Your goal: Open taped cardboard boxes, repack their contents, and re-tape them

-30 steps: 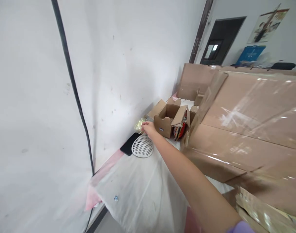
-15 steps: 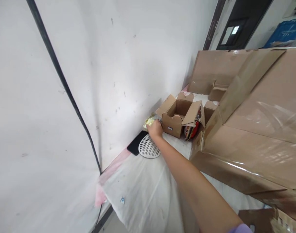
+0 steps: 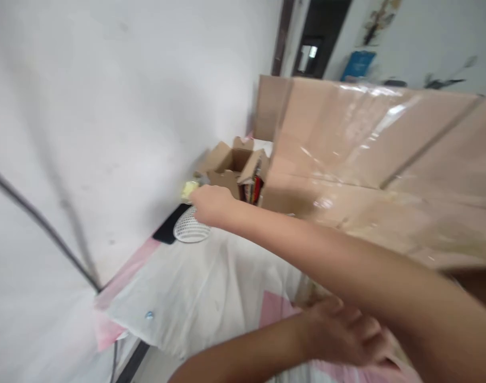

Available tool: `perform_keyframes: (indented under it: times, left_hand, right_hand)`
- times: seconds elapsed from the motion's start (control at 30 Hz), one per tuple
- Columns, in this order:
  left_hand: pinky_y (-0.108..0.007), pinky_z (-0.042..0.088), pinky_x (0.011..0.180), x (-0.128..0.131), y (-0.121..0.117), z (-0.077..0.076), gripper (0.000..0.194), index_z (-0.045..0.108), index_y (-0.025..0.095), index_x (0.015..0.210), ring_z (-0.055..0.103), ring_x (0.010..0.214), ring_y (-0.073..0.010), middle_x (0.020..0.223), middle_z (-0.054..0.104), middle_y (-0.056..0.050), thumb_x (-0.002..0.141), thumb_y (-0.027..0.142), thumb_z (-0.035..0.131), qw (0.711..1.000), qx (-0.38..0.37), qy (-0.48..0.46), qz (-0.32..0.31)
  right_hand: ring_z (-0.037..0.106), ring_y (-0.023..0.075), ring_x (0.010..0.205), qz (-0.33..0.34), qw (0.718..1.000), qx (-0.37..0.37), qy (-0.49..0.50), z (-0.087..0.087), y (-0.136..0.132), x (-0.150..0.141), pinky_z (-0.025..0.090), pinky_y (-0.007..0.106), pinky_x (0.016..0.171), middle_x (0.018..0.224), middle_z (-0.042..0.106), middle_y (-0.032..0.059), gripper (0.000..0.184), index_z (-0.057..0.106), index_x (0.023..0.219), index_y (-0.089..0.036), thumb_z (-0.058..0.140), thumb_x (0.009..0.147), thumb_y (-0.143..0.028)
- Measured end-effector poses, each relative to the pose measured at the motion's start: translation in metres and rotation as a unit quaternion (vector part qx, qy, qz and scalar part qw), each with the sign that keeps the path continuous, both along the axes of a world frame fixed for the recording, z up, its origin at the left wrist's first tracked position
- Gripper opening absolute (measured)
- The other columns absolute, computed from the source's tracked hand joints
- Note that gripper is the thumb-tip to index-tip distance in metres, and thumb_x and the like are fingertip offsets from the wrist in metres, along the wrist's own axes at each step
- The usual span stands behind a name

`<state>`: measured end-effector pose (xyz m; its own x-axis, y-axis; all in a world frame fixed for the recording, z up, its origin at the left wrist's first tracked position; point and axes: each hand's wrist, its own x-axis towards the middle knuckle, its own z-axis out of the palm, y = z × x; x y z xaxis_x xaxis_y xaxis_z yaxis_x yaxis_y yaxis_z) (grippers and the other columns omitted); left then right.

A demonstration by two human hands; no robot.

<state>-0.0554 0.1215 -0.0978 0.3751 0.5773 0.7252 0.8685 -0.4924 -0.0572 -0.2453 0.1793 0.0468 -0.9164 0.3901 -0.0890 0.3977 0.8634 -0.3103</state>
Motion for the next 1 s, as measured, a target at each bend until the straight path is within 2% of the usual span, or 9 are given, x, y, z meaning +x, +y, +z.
perform_keyframes:
  times: [0.1,0.2,0.33,0.43,0.53,0.63,0.8,0.9,1.0]
  left_hand:
    - [-0.03,0.047,0.072,0.02,-0.012,-0.014,0.044,0.074,0.021,0.107,0.067,0.089,-0.0157,0.109,0.075,-0.006,0.096,0.06,0.056,0.99,0.111,-0.032,-0.08]
    - [-0.031,0.043,0.077,0.022,-0.014,-0.022,0.036,0.074,0.019,0.098,0.068,0.087,-0.0158,0.099,0.077,-0.003,0.094,0.053,0.065,0.981,0.144,-0.092,-0.09]
    - [-0.033,0.043,0.084,0.017,-0.015,-0.02,0.031,0.074,0.019,0.109,0.07,0.102,-0.0189,0.11,0.079,-0.004,0.094,0.045,0.068,0.982,0.141,-0.082,-0.099]
    - [-0.032,0.043,0.086,0.015,-0.018,-0.019,0.028,0.074,0.02,0.111,0.068,0.108,-0.0166,0.114,0.079,0.0,0.091,0.041,0.072,0.982,0.145,-0.062,-0.105]
    - [-0.032,0.044,0.087,0.015,-0.021,-0.022,0.028,0.074,0.022,0.11,0.068,0.112,-0.0159,0.112,0.079,0.002,0.09,0.041,0.074,0.982,0.14,-0.064,-0.109]
    - [-0.033,0.044,0.088,0.014,-0.02,-0.024,0.027,0.073,0.024,0.112,0.07,0.11,-0.0182,0.111,0.08,0.001,0.088,0.038,0.075,0.982,0.132,-0.067,-0.113]
    - [-0.034,0.044,0.086,0.016,-0.019,-0.019,0.026,0.073,0.023,0.11,0.074,0.098,-0.018,0.104,0.081,0.001,0.085,0.031,0.076,0.983,0.129,-0.072,-0.105]
    - [-0.035,0.046,0.083,0.018,-0.023,-0.01,0.023,0.072,0.02,0.107,0.075,0.096,-0.0186,0.102,0.082,0.0,0.084,0.024,0.074,0.986,0.11,-0.076,-0.103]
    - [-0.034,0.049,0.077,0.017,-0.027,0.011,0.016,0.07,0.02,0.102,0.075,0.093,-0.0189,0.099,0.081,-0.001,0.086,0.018,0.066,0.987,0.051,-0.093,-0.123]
  right_hand:
    - [0.07,0.0246,0.087,0.086,0.993,0.074,-0.028,0.032,-0.013,0.092,0.049,0.034,0.072,0.097,0.072,0.0037,0.015,0.069,0.087,-0.021,0.066,0.081,-0.007]
    - [0.069,0.0223,0.079,0.018,0.993,0.109,-0.028,0.046,-0.016,0.2,0.047,0.033,0.069,0.083,0.068,0.0016,0.008,0.069,0.081,-0.021,0.068,0.086,-0.015]
    - [0.07,0.0212,0.083,-0.119,0.99,0.064,0.033,0.026,-0.005,0.334,0.053,0.034,0.073,0.091,0.074,0.0012,0.01,0.072,0.098,-0.027,0.064,0.093,-0.024]
    - [0.067,0.0297,0.113,-0.151,0.984,0.085,0.033,-0.007,0.0,0.398,0.057,0.044,0.09,0.121,0.072,0.007,0.042,0.065,0.127,-0.029,0.075,0.086,-0.033]
    - [0.065,0.0318,0.122,-0.186,0.977,0.104,0.026,-0.034,-0.005,0.425,0.057,0.047,0.095,0.136,0.066,0.0106,0.059,0.055,0.143,-0.029,0.073,0.089,-0.042]
    - [0.069,0.0311,0.115,-0.195,0.973,0.12,0.034,-0.047,-0.012,0.429,0.059,0.046,0.091,0.133,0.068,0.0129,0.051,0.054,0.145,-0.025,0.062,0.097,-0.04]
    - [0.072,0.0299,0.105,-0.173,0.967,0.166,0.082,-0.048,-0.011,0.426,0.057,0.044,0.089,0.121,0.075,0.0142,0.034,0.067,0.127,-0.017,0.045,0.106,-0.032]
    - [0.075,0.0246,0.094,-0.215,0.959,0.134,0.125,-0.042,-0.007,0.428,0.054,0.036,0.081,0.109,0.079,0.008,0.033,0.073,0.116,-0.02,0.043,0.107,-0.031]
    - [0.075,0.0205,0.085,-0.255,0.949,0.079,0.168,-0.041,-0.005,0.432,0.051,0.031,0.073,0.098,0.081,0.0032,0.029,0.076,0.103,-0.023,0.048,0.106,-0.033]
